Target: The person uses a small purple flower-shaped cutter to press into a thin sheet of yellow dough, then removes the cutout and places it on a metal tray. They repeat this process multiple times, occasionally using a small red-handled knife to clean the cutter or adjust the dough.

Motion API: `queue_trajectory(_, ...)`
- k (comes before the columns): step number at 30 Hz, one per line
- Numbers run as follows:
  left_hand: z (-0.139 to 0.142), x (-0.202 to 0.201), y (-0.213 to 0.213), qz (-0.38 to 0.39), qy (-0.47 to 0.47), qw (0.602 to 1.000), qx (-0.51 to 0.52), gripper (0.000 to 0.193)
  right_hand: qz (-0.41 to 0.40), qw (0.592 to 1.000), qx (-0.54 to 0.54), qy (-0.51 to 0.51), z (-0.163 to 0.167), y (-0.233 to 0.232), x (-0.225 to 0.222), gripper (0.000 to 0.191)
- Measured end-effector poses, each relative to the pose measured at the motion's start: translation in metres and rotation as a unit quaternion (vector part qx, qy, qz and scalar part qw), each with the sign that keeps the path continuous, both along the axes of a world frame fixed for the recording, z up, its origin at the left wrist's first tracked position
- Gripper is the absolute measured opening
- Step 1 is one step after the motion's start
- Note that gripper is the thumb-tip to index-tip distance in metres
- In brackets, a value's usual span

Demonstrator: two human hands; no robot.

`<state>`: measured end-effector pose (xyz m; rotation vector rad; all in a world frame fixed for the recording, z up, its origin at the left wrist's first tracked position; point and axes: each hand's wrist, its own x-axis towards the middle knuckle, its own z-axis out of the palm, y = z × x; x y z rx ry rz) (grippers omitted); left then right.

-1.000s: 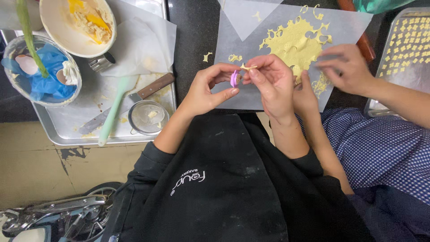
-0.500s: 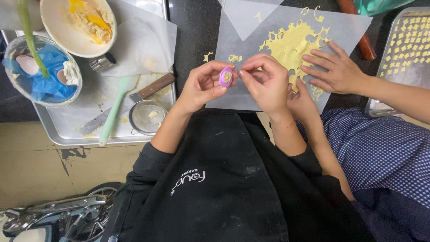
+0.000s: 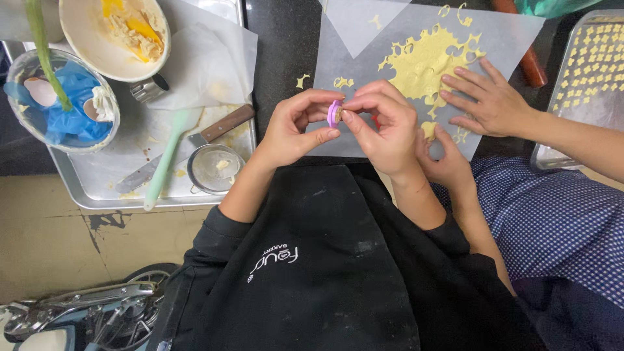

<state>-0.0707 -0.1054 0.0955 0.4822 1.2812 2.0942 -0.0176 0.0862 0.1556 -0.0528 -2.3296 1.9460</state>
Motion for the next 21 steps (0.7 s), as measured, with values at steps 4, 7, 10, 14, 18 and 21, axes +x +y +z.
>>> queue_trajectory(4,-0.0009,0.0001,-0.0003,-0.001,0.0,1.0,-0.003,0.051,0.012,1.0,-0.004,-0.005,-0.0009,0.0004,0.0005,0.008)
queue_trajectory(7,-0.0004,0.0002,0.0001,0.0,-0.003,1.0,0.002,0.051,0.009,0.999,-0.041,-0.007,-0.0006,-0.0012,0.0001,0.008)
queue_trajectory(10,0.0004,0.001,0.0008,0.006,0.003,1.0,0.005,0.051,0.002,1.0,-0.014,0.004,0.0012,-0.003,0.0013,0.011)
queue_trajectory(14,0.0016,0.0025,0.0003,0.011,0.013,1.0,-0.008,0.051,-0.006,0.998,0.061,0.018,0.0039,-0.0033,0.0031,0.008)
queue_trajectory(18,0.0013,0.0027,0.0003,0.004,0.009,1.0,-0.012,0.051,0.002,0.999,0.039,0.013,0.0043,-0.0044,0.0032,0.006)
queue_trajectory(21,-0.0002,0.0033,0.0005,-0.001,0.004,1.0,-0.005,0.051,0.004,1.0,0.029,0.008,0.0039,-0.0053,0.003,0.007)
